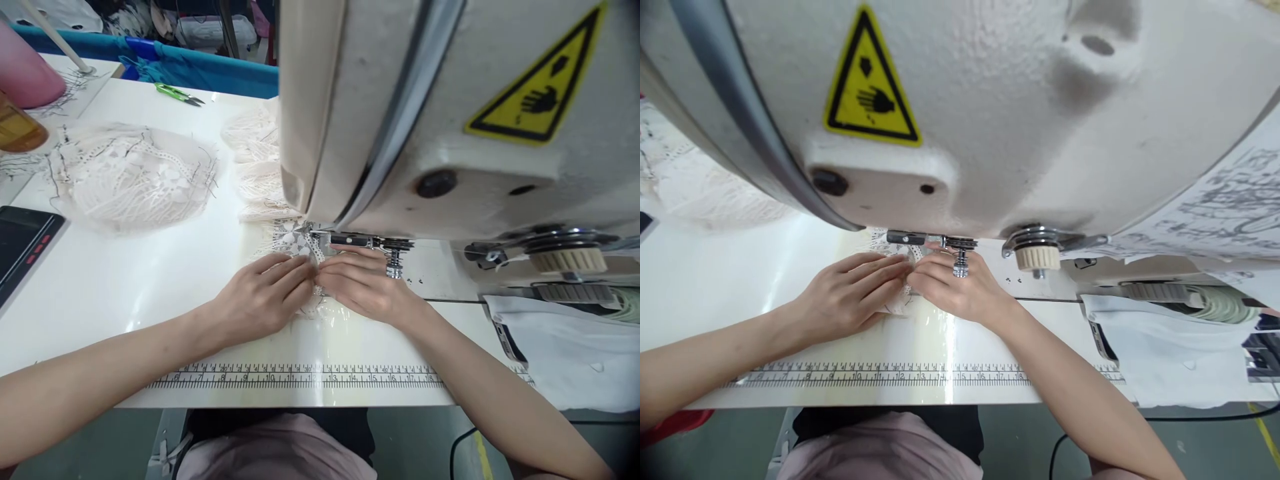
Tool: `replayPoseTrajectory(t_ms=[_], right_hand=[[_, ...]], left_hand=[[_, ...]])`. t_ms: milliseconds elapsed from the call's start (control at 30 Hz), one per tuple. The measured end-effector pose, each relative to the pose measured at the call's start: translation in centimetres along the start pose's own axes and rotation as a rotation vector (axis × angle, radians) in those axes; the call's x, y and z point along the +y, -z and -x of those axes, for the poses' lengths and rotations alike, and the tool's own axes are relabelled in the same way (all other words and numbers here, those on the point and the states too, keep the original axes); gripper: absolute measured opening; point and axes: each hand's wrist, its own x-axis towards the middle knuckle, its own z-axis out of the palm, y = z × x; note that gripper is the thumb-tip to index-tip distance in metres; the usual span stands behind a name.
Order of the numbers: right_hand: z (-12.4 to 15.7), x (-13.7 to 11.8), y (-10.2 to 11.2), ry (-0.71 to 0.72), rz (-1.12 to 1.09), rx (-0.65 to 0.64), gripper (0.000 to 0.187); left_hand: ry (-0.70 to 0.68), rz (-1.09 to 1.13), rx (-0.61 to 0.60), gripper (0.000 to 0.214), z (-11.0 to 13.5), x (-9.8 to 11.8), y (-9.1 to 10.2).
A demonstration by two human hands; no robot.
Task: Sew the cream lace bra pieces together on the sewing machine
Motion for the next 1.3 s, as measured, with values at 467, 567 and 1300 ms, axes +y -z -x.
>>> replayPoseTrajectory(t_ms=[467,567,1300], right_hand=[[-0.6,-0.1,0.0,0.026,0.074,0.079,0.013],[-0.6,0.0,0.0,0.034,0.041,0.109,0.012],[-0.4,0.2,0.3,-0.019,0.049,-0.005,0.022]], left_hand=[[0.046,-0.02,-0.031,0.02,0.2,0.2,-0.3],[0.046,-0.009,-0.032,0.019,0.1,0.3,-0.4],[0.068,-0.01,-0.026,0.021,0.4,-0.1,-0.6]])
